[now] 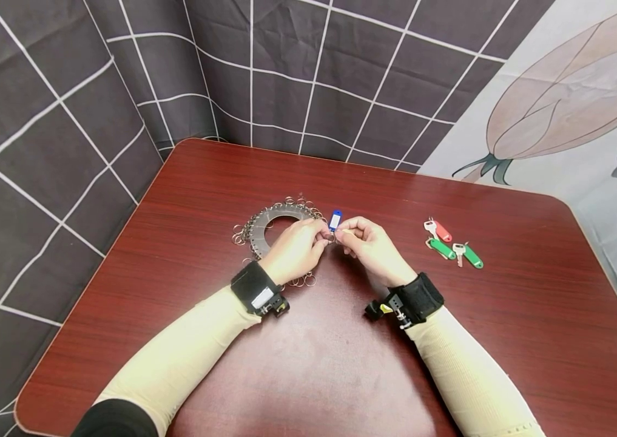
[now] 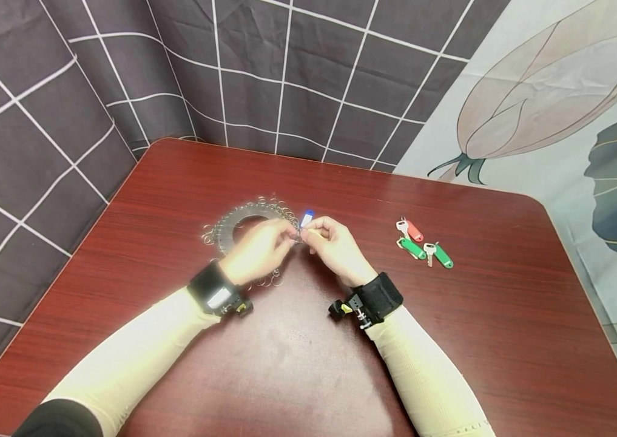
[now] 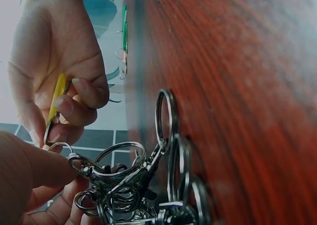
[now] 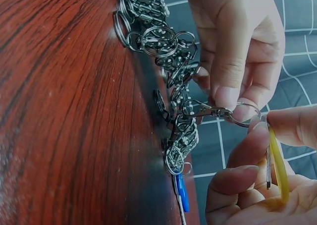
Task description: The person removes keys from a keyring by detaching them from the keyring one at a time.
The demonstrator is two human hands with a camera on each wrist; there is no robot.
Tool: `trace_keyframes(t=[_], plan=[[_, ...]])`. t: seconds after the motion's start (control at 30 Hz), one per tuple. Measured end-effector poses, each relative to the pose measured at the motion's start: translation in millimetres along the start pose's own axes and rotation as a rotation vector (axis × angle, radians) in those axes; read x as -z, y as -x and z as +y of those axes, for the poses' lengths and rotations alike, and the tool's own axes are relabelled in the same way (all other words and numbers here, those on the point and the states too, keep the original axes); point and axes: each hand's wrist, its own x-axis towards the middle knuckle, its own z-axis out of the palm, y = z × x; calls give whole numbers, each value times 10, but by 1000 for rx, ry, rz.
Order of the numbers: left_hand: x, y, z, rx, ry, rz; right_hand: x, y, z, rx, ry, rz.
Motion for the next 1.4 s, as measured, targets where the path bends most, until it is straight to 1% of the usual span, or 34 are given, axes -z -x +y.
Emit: trace_keyframes(t=[0.2,0.33,0.5,0.6,0.73,0.93,1.03,1.4], plan=[[18,-1,5,25,5,19,8,-3,4,1,23,5],[19,-5,7,39,21,54,6,-4,11,-5,8,-22],[19,-2,9,25,41,96,20,1,19,-3,30,-84],[21,4,6,12,42,105,22,2,18,-1,36,-96],[23,5,5,5,35,90,25,-3,21,7,42,-83],[34,2,25,14,25,26,28,-10,23,8,44,-49],[38,2,34,10,25,6,21,-8,20,-1,36,-42],[27,12,31,4,25,-15,16,3,-14,7,24,7]])
